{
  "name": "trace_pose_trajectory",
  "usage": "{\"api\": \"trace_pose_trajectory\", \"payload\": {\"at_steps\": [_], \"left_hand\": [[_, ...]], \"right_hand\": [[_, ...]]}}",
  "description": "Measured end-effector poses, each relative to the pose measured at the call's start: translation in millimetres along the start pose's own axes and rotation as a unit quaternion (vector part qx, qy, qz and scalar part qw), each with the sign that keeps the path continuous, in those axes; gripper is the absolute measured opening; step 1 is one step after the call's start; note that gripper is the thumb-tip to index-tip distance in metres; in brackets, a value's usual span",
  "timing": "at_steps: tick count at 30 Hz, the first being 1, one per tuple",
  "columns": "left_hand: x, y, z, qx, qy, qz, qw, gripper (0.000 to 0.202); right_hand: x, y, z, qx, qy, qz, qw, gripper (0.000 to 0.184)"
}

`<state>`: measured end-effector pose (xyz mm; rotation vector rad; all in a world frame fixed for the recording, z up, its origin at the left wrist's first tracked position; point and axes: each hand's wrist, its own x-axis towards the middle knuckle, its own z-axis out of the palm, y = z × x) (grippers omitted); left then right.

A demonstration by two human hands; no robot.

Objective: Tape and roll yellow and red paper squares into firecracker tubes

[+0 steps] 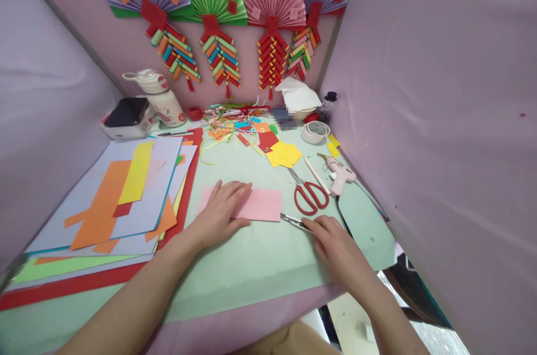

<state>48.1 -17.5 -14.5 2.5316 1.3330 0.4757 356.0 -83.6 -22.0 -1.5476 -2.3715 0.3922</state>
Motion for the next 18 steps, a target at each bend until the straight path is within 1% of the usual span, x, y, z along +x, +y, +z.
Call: {"api": "trace_pose_trajectory", "payload": {"at_steps": [4, 6, 8, 10, 12, 15, 18], "left_hand": [[0.5, 3.9, -1.3, 0.046, -0.057, 0.006, 0.997, 0.063], [4.3, 8.0, -3.2, 0.053, -0.085, 0.035, 0.994, 0.070], [10.3, 10.4, -4.1, 0.047, -0.113, 0.080, 0.989, 0.078], [16.2, 9.4, -2.7, 0.037, -0.142, 0.118, 0.982, 0.080], [20.0, 5.9, 1.1, 0.030, -0.166, 0.133, 0.977, 0.082], [21.0, 0.5, 7.4, 0.030, -0.174, 0.138, 0.975, 0.085], [20.1, -1.0, 10.1, 0.035, -0.175, 0.137, 0.974, 0.085]], "right_hand": [[-2.7, -1.8, -2.1, 0.010, -0.018, 0.001, 1.000, 0.048], [-3.1, -2.6, -3.0, 0.014, -0.022, 0.004, 1.000, 0.048], [-2.7, -3.1, -3.9, 0.015, -0.027, 0.007, 0.999, 0.047], [-1.8, -2.9, -4.2, 0.015, -0.034, 0.005, 0.999, 0.046], [-0.4, -2.4, -3.3, 0.015, -0.035, 0.002, 0.999, 0.043], [1.2, -2.2, -0.4, 0.013, -0.021, -0.002, 1.000, 0.037], [0.0, -3.8, 0.2, 0.011, -0.013, -0.001, 1.000, 0.036]]}}
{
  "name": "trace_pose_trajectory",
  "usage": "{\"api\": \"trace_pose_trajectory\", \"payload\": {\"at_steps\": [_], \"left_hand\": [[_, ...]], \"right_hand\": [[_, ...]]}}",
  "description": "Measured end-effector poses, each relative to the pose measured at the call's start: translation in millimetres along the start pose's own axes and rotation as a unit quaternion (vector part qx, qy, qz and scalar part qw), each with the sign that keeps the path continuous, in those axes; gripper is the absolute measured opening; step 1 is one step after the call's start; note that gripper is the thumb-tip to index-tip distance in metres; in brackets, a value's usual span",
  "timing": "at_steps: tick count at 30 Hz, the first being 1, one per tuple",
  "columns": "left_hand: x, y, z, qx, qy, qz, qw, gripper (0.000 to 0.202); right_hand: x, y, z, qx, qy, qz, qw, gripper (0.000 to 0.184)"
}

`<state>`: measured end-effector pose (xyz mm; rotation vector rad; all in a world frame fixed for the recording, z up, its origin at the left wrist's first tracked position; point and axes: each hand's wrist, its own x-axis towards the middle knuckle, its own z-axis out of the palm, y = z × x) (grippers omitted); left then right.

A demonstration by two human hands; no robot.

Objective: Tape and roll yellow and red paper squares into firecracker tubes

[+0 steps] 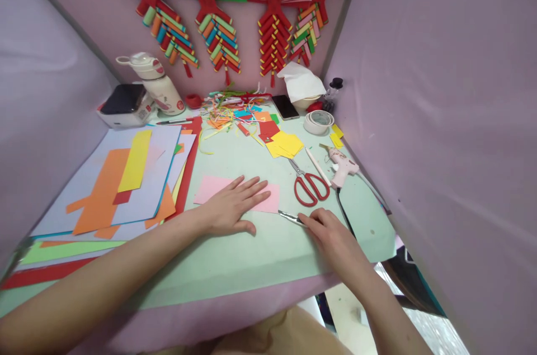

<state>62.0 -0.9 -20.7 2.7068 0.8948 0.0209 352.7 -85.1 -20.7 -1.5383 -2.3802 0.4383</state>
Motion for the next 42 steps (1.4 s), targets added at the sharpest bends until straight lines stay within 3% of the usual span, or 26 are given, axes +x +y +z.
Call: {"api": "trace_pose_trajectory", "payload": {"at_steps": [6, 12, 21, 25, 29, 32, 36, 42], "left_hand": [[-0.1, -0.1, 0.7, 0.003, -0.001, 0.001, 1.000, 0.087], [-0.4, -2.5, 5.4, 0.013, 0.026, 0.023, 0.999, 0.087], [-0.3, -2.5, 4.7, 0.015, 0.016, 0.023, 0.999, 0.089], [6.2, 15.3, 6.6, -0.009, 0.022, -0.019, 1.000, 0.087], [16.6, 26.1, 0.8, -0.059, 0.027, -0.073, 0.995, 0.061], [18.7, 9.9, -10.4, -0.036, 0.024, -0.013, 0.999, 0.048], [15.2, -22.4, -17.1, 0.002, -0.030, 0.088, 0.996, 0.046], [13.9, -33.5, -6.4, 0.018, -0.037, 0.095, 0.995, 0.048]], "right_hand": [[-7.0, -4.3, -3.1, 0.007, -0.022, 0.014, 1.000, 0.036], [-5.4, -10.3, 17.1, -0.010, 0.010, -0.007, 1.000, 0.040], [7.5, -51.2, 26.0, -0.050, -0.013, 0.007, 0.999, 0.044], [11.1, -36.3, 19.6, -0.067, -0.003, 0.005, 0.998, 0.044], [8.9, -6.1, 14.2, -0.061, 0.010, -0.004, 0.998, 0.041], [6.9, 2.8, 12.5, -0.055, 0.004, -0.001, 0.998, 0.041], [6.3, 4.0, 12.6, -0.056, -0.005, -0.008, 0.998, 0.041], [8.9, 8.7, 15.3, -0.032, -0.001, -0.032, 0.999, 0.043]]}}
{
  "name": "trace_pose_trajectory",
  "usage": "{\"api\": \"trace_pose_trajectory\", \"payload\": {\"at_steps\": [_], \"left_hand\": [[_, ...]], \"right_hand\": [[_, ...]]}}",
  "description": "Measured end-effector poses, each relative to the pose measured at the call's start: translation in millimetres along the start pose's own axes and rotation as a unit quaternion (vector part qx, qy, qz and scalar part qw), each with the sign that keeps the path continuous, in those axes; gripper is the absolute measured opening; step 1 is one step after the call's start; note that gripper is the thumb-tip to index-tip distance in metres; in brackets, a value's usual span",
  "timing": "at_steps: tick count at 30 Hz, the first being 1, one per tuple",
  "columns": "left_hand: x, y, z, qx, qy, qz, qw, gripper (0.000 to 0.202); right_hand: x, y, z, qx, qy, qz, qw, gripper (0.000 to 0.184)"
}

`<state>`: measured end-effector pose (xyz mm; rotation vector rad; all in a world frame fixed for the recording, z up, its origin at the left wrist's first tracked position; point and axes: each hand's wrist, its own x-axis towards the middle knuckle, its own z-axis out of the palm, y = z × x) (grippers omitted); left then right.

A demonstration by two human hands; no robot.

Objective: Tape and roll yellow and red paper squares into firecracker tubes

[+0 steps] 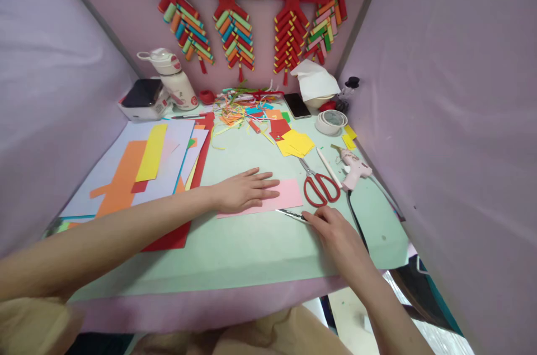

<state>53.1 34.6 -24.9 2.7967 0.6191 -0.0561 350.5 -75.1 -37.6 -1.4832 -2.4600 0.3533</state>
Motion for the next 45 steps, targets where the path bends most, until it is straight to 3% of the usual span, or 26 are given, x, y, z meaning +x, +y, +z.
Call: {"api": "trace_pose_trajectory", "payload": {"at_steps": [5, 19, 27, 30, 35, 37, 39, 43, 45], "left_hand": [[0.7, 1.8, 2.3, 0.004, 0.009, -0.001, 1.000, 0.047], [-2.6, 3.2, 2.7, -0.008, 0.049, 0.013, 0.999, 0.045], [-3.8, 4.0, 1.9, -0.022, 0.055, 0.012, 0.998, 0.044], [-4.1, 2.9, 3.6, -0.020, 0.049, 0.014, 0.998, 0.045], [-3.5, 3.9, -4.2, -0.018, 0.035, 0.008, 0.999, 0.046], [-4.7, 7.8, -11.7, -0.014, 0.058, -0.013, 0.998, 0.044], [-9.2, 15.4, -18.4, -0.010, 0.094, -0.070, 0.993, 0.043], [-28.0, 38.6, -17.4, -0.015, 0.161, -0.219, 0.962, 0.066], [-37.4, 48.3, -9.6, -0.030, 0.170, -0.266, 0.948, 0.075]], "right_hand": [[6.7, -15.8, 2.3, 0.017, -0.014, -0.010, 1.000, 0.045], [37.0, -97.6, 11.4, -0.012, -0.064, -0.050, 0.997, 0.047], [47.6, -127.5, 22.1, -0.005, -0.061, -0.072, 0.996, 0.046], [46.1, -135.2, 16.7, 0.021, -0.081, -0.076, 0.994, 0.045], [30.0, -109.8, -25.9, 0.141, -0.140, -0.082, 0.977, 0.038], [26.0, -88.7, -48.9, 0.171, -0.107, -0.070, 0.977, 0.033], [31.6, -69.5, -67.2, 0.166, -0.023, -0.033, 0.985, 0.033], [82.5, -51.2, -71.3, 0.080, 0.110, 0.023, 0.990, 0.032], [121.9, -50.4, -57.7, 0.040, 0.105, 0.009, 0.994, 0.032]]}}
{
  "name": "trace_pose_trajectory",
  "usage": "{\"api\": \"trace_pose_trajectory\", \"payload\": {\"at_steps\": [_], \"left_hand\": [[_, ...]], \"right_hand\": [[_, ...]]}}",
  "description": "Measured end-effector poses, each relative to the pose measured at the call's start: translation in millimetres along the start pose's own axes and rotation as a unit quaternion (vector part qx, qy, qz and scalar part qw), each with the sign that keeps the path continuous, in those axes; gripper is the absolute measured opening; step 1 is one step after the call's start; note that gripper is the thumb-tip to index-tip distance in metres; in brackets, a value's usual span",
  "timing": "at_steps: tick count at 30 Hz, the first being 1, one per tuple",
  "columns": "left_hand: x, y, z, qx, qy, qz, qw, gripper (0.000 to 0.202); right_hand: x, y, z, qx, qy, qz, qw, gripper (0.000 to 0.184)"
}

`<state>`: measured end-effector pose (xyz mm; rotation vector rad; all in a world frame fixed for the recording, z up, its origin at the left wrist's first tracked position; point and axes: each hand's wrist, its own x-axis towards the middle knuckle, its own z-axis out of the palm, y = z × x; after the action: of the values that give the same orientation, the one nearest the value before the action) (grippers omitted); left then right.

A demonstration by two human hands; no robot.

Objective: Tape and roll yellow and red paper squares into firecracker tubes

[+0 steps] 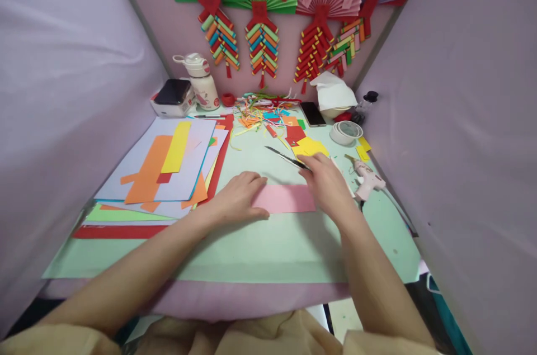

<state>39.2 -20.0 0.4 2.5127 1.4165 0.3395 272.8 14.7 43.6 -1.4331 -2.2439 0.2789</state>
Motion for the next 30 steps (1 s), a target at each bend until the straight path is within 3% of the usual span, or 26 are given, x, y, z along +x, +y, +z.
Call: {"api": "trace_pose_trajectory", "payload": {"at_steps": [4, 7, 11, 14, 17, 20, 25, 27, 30], "left_hand": [[-13.2, -1.4, 11.4, -0.026, 0.006, -0.051, 0.998, 0.075], [-11.7, -4.1, 15.5, -0.044, 0.004, -0.056, 0.997, 0.075], [-10.6, -4.6, 15.2, -0.064, 0.009, -0.062, 0.996, 0.072], [-11.6, -3.0, 13.6, -0.080, 0.016, -0.068, 0.994, 0.068], [-12.1, -1.5, 11.7, -0.098, 0.014, -0.076, 0.992, 0.067], [-11.9, 0.1, 10.1, -0.111, 0.007, -0.082, 0.990, 0.067], [-11.7, 1.2, 8.1, -0.104, 0.022, -0.112, 0.988, 0.070], [-12.2, -0.9, 6.2, -0.123, 0.046, -0.141, 0.981, 0.062], [-13.3, -6.1, 1.3, -0.195, 0.062, -0.206, 0.957, 0.034]], "right_hand": [[58.7, 0.7, 45.5, -0.028, -0.054, -0.035, 0.998, 0.028], [73.1, 3.8, 59.2, -0.029, -0.062, -0.033, 0.997, 0.025], [54.9, 14.1, 46.2, -0.008, -0.105, -0.041, 0.994, 0.030], [31.7, 22.7, 29.3, 0.019, -0.200, -0.062, 0.978, 0.034], [16.8, 27.2, 21.1, -0.003, -0.251, -0.016, 0.968, 0.036], [13.7, 28.1, 22.0, -0.029, -0.247, 0.036, 0.968, 0.029], [19.0, 28.8, 23.6, 0.063, -0.234, 0.028, 0.970, 0.003], [19.9, 27.9, 21.9, 0.123, -0.206, 0.034, 0.970, 0.007], [19.6, 25.6, 20.8, 0.197, -0.122, 0.070, 0.970, 0.013]]}}
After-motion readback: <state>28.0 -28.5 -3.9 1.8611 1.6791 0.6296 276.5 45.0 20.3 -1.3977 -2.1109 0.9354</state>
